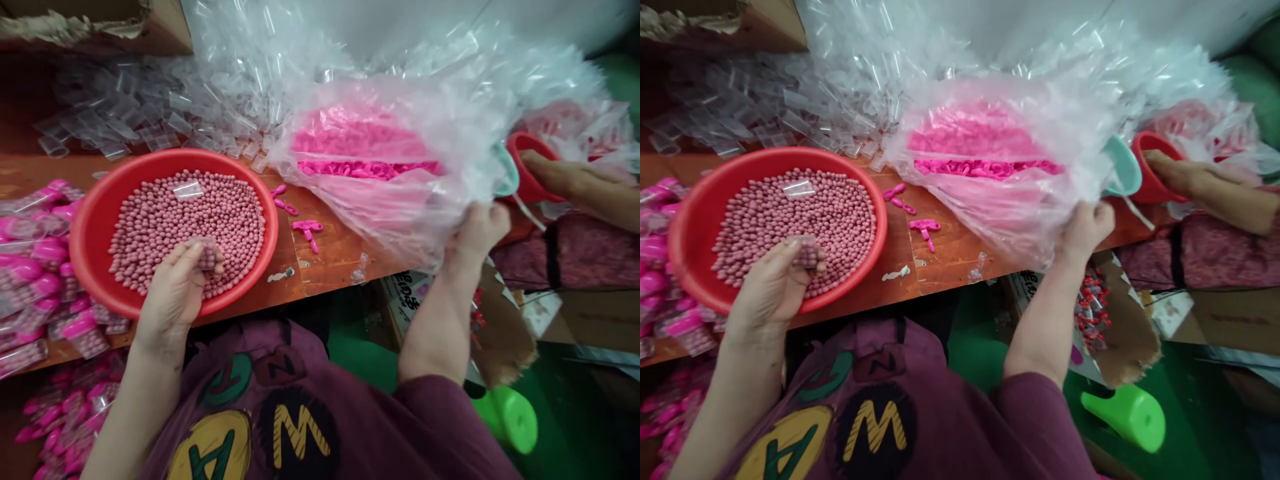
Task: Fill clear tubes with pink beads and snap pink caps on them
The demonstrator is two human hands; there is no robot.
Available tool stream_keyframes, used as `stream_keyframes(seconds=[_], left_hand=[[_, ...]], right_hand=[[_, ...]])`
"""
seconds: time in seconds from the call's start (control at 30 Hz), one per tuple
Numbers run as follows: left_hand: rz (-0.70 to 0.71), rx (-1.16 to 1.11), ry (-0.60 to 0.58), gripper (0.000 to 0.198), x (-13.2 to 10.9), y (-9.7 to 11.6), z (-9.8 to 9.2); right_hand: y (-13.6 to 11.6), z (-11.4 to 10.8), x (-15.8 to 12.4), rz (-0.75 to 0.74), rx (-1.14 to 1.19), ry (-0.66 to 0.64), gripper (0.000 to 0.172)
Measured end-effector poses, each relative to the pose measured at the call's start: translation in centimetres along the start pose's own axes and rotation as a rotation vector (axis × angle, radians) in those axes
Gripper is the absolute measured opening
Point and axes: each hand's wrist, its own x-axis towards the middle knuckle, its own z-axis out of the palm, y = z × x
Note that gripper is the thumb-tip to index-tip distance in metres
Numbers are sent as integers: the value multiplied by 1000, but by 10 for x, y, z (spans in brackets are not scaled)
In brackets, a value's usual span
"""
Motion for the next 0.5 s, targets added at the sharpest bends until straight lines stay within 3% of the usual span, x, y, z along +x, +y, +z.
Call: stream_keyframes(seconds=[0.1,0.17,0.27,0.3,0.37,0.43,0.5], left_hand=[[-3,-1,-10,42,1,0,-1],[2,1,-15,42,1,-1,-1],[15,19,-26,38,2,-2,-2],[19,21,-25,38,2,-2,-2],[26,20,-16,37,2,-2,-1],[34,18,-2,38,1,-1,0],[28,20,1,40,1,1,2]], right_hand=[[22,-11,-69,208,-175,-195,16],[24,-7,-104,283,-259,-284,18],[3,9,-131,303,-377,-217,69],[-10,17,-135,283,-402,-176,77],[-40,35,-136,143,-398,-186,74],[-71,56,-130,-86,-339,-311,65],[-95,78,-121,-220,-292,-428,63]])
